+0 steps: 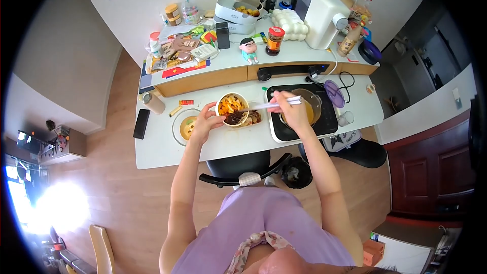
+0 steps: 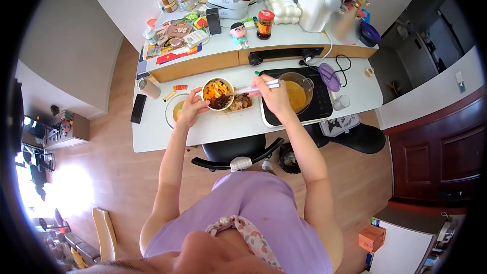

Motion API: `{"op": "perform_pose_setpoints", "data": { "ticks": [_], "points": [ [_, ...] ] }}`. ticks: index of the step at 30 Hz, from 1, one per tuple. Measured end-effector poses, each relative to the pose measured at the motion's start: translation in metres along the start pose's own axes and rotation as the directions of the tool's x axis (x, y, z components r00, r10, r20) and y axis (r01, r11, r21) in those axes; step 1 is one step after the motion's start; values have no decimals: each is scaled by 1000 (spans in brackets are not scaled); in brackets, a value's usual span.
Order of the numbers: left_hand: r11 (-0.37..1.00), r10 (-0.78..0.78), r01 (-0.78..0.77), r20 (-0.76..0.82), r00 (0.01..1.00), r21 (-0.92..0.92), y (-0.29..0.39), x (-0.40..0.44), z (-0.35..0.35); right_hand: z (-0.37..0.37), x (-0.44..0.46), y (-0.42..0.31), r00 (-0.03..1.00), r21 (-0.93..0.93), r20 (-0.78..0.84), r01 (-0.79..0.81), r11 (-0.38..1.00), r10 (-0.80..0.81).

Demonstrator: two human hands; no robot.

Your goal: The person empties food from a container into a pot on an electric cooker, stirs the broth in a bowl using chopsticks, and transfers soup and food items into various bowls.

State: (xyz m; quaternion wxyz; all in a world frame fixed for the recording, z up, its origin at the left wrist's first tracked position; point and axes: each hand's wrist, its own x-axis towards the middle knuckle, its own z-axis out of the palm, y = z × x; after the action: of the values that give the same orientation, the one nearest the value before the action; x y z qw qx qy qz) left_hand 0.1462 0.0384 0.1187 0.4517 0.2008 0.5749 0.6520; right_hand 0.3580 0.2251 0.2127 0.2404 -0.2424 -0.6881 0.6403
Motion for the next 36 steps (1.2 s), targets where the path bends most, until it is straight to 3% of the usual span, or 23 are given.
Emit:
{"op": "perform_pose_setpoints", "data": {
  "ticks": [1,4,8,12,16,20,23,25,27,34,36],
  "points": [
    [1000,10,-10,-7,1000,11,-1,2,1,1,-2,2,999,-4,2,-35,999,35],
    [999,41,-41,5,999,-2,-5,2,0,8,-2,5,987,99,-90,145,984,-136],
    [996,88,-88,1,996,12,-5,6,3,11,-1,18,990,-82,-25,135,987,-138],
    [992,94,-95,14,995,82,-5,11,6,29,-6,11,978,39,82,187,981,-190],
    [984,107,-109,21,994,141,-4,22,5,34,1,9,971,-153,184,182,971,-153],
    [971,136,-142,45,990,194,-8,31,2,23,5,33,974,-219,205,141,966,-95],
    [941,158,-171,71,985,292,-13,40,4,21,8,56,983,52,48,176,983,-178],
    [921,188,-212,102,977,327,-19,47,7,23,7,55,980,-19,55,191,981,-190],
    [891,216,-247,124,969,381,-22,55,10,24,6,56,987,-158,76,152,976,-142],
    [657,311,-388,237,921,647,-34,75,25,19,3,92,992,-122,-6,121,985,-123],
    [587,304,-404,271,913,701,-35,76,30,12,5,104,991,-192,-21,128,973,-135]
  ]
}}
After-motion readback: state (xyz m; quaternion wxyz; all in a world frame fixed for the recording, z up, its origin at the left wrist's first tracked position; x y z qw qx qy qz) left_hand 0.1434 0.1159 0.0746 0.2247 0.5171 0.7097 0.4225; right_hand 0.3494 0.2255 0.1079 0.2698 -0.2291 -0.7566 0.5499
